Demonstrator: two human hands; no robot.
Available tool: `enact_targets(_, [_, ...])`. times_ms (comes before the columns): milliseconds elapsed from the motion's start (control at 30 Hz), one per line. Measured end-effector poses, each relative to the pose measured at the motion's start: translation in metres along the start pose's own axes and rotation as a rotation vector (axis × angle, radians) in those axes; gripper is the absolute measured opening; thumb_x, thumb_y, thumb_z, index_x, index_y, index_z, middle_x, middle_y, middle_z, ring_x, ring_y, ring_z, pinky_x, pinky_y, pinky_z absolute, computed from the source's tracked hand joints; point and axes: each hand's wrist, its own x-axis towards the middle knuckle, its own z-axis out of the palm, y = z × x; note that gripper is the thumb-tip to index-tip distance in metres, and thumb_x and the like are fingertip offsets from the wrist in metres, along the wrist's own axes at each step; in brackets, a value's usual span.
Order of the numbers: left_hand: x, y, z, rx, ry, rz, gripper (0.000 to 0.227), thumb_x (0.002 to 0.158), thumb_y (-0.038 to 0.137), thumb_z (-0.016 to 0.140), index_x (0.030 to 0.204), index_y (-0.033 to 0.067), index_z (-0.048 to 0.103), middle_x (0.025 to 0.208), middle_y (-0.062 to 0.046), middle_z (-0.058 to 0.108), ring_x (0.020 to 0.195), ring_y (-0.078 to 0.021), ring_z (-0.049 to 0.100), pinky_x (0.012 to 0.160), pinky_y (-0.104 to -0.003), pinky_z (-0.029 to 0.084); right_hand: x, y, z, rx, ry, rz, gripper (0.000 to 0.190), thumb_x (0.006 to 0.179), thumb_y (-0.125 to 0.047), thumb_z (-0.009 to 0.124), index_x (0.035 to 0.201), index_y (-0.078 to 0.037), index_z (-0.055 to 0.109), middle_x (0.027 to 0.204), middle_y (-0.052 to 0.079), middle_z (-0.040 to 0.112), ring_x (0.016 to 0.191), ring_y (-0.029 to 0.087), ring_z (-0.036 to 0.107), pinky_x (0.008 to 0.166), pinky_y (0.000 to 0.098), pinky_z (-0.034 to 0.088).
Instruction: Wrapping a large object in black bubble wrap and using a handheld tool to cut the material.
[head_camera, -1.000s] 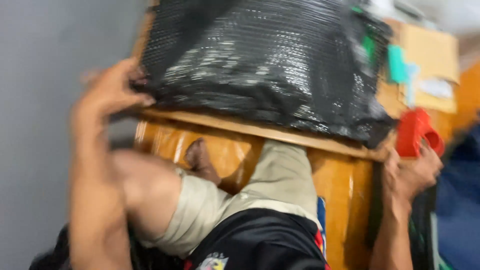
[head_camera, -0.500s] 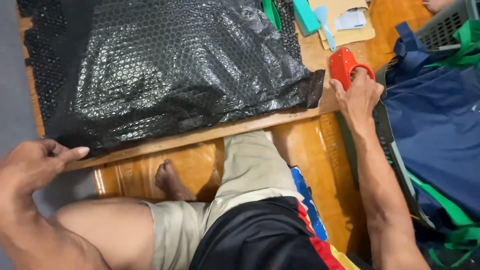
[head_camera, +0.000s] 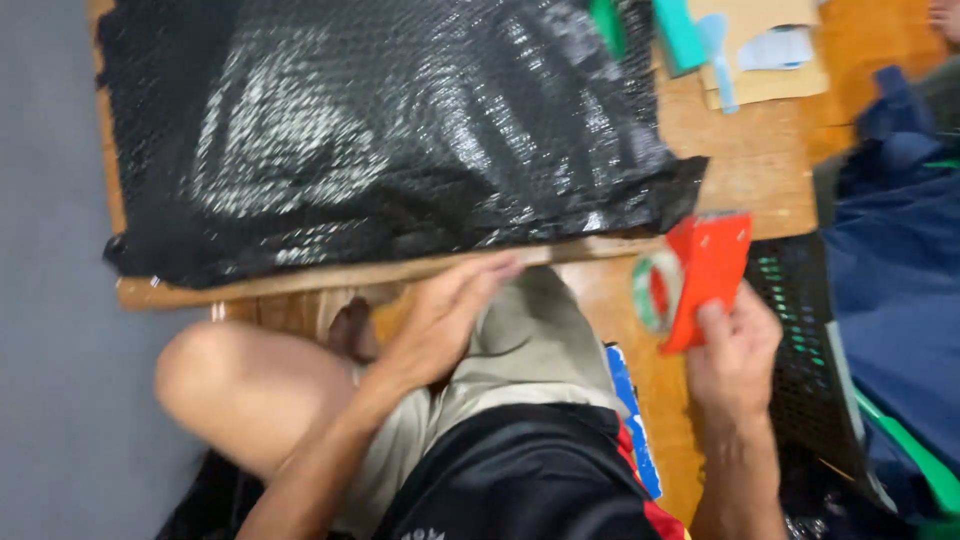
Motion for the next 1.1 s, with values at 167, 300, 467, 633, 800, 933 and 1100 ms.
enact_targets(167, [0.001,-0.045,0.020,-0.541,-0.109,-0.038,0.083,0.104,0.067,0.023,0.164,0.0087,0.022,0.147,-0.028,0.052,0.142,-0.0384,0.043,0.120,-0.060,0.025,-0.042,0.046,0.048,0.119,-0.213,0.022,0.031,0.091,-0.020,0.068,0.111,0.003,0.067,0.091,0.017,0.074,0.086,0.019,0.072,0.085,0.0367,0.059])
enact_targets(300, [-0.005,-0.041,0.009,-0.754,-0.064,-0.033,0.087,0.103,0.072,0.021,0.167,0.0129,0.016,0.144,-0.028,0.054,0.135,-0.0374,0.052,0.123,-0.055,0.028,-0.040,0.062,0.068,0.001,-0.419,0.058,0.021,0.092,-0.015,0.071,0.106,0.001,0.069,0.082,0.011,0.074,0.079,0.011,0.067,0.077,0.0322,0.058])
enact_targets(467, [-0.012,-0.046,-0.008,-0.668,0.017,-0.062,0.082,0.104,0.063,0.033,0.166,0.0117,0.017,0.139,-0.027,0.060,0.130,-0.0290,0.055,0.119,-0.048,0.032,-0.037,0.081,0.074,-0.079,-0.513,0.095,0.019,0.091,-0.014,0.073,0.103,-0.001,0.068,0.075,0.007,0.070,0.077,0.012,0.067,0.074,0.0300,0.056])
enact_targets(633, [-0.013,-0.044,-0.005,-0.622,0.180,-0.084,0.083,0.094,0.032,0.071,0.158,-0.0010,0.031,0.126,-0.033,0.066,0.120,-0.0304,0.066,0.109,-0.037,0.047,-0.045,0.035,0.109,-0.086,-0.576,0.126,0.020,0.093,-0.019,0.072,0.100,-0.002,0.065,0.063,0.006,0.068,0.065,0.009,0.063,0.065,0.0266,0.056])
enact_targets(800, [-0.012,-0.037,0.003,-0.592,0.354,-0.144,0.074,0.089,0.021,0.077,0.149,-0.0067,0.044,0.113,-0.030,0.072,0.106,-0.0250,0.071,0.102,-0.039,0.053,-0.042,0.072,0.095,-0.033,-0.638,0.118,0.043,0.074,-0.022,0.091,0.103,-0.003,0.065,0.062,0.009,0.072,0.060,0.008,0.065,0.060,0.0286,0.059])
enact_targets(933, [-0.011,-0.040,0.009,-0.599,0.428,-0.119,0.058,0.095,0.013,0.067,0.146,-0.0072,0.049,0.109,-0.031,0.073,0.106,-0.0281,0.072,0.102,-0.038,0.053,-0.051,0.059,0.104,-0.235,-0.555,0.101,0.046,0.064,-0.023,0.098,0.095,-0.008,0.068,0.059,0.006,0.070,0.056,0.013,0.066,0.058,0.0277,0.055])
enact_targets(1100, [-0.015,-0.031,0.016,-0.561,0.491,-0.010,0.051,0.098,0.005,0.061,0.146,-0.0084,0.049,0.106,-0.034,0.072,0.106,-0.0339,0.072,0.101,-0.042,0.054,-0.056,0.044,0.108,-0.317,-0.500,0.082,0.042,0.066,-0.024,0.096,0.094,-0.009,0.069,0.056,0.006,0.068,0.052,0.016,0.069,0.055,0.0281,0.055])
